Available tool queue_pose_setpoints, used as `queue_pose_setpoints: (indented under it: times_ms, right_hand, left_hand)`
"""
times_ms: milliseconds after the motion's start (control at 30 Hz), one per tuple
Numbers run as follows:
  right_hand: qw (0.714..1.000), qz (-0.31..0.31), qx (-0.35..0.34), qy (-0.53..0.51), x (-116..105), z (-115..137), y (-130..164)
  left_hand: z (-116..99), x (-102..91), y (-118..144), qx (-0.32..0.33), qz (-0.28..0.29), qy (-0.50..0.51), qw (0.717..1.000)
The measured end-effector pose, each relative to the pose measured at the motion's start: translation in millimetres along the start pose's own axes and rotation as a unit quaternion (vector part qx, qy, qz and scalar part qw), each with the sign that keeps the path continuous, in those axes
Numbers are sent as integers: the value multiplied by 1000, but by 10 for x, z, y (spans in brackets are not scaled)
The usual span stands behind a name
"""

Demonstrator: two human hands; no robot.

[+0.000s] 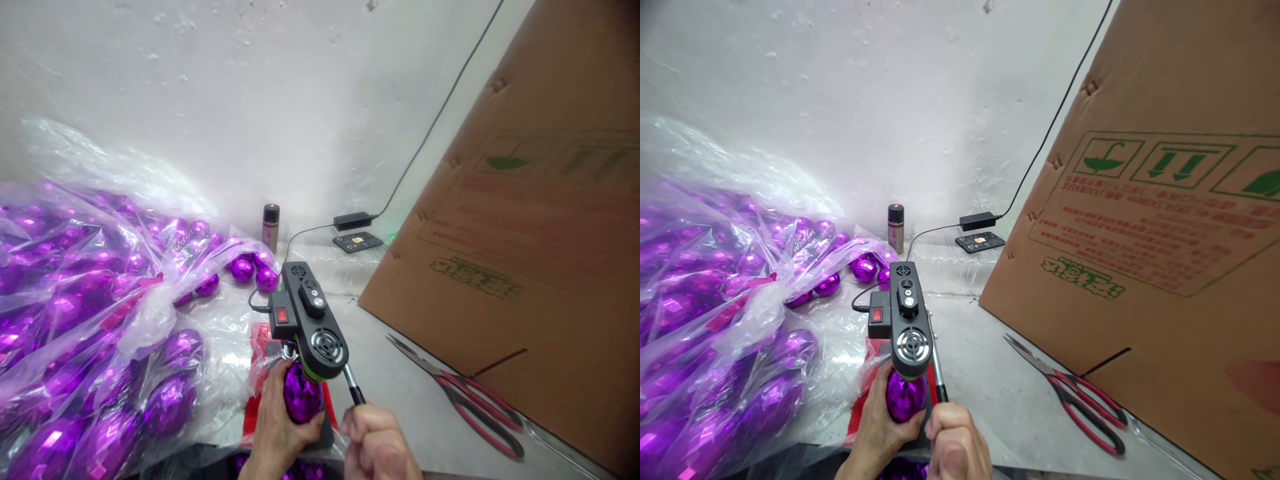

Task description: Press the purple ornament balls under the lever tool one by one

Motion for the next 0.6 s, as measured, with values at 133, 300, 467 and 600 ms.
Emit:
queue_pose_setpoints:
  times_ms: [133,300,467,600]
  right_hand:
    - [999,-15,-34,-14,32,-58,102]
    - [1000,-12,-20,-21,87,122,-199]
    - [998,22,45,-26,261,405,-646]
    - [998,31,48,-29,251,405,-664]
  left_hand:
    - [5,8,15,3,-5,4,1000]
    - [42,-34,-48,-4,16,8,1000]
    - [68,-138,-47,-1,60,53,997]
    - [10,-411,346,3,-20,58,998]
Point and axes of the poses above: each hand's wrist, its own y-axis away from the middle knuckle, its own x-axis out of the palm, z = x × y, the point moved 2 cm from there along -y, towards the middle knuckle, and after that the axes turned 3 degrees about -z, right-handed, at the moved point
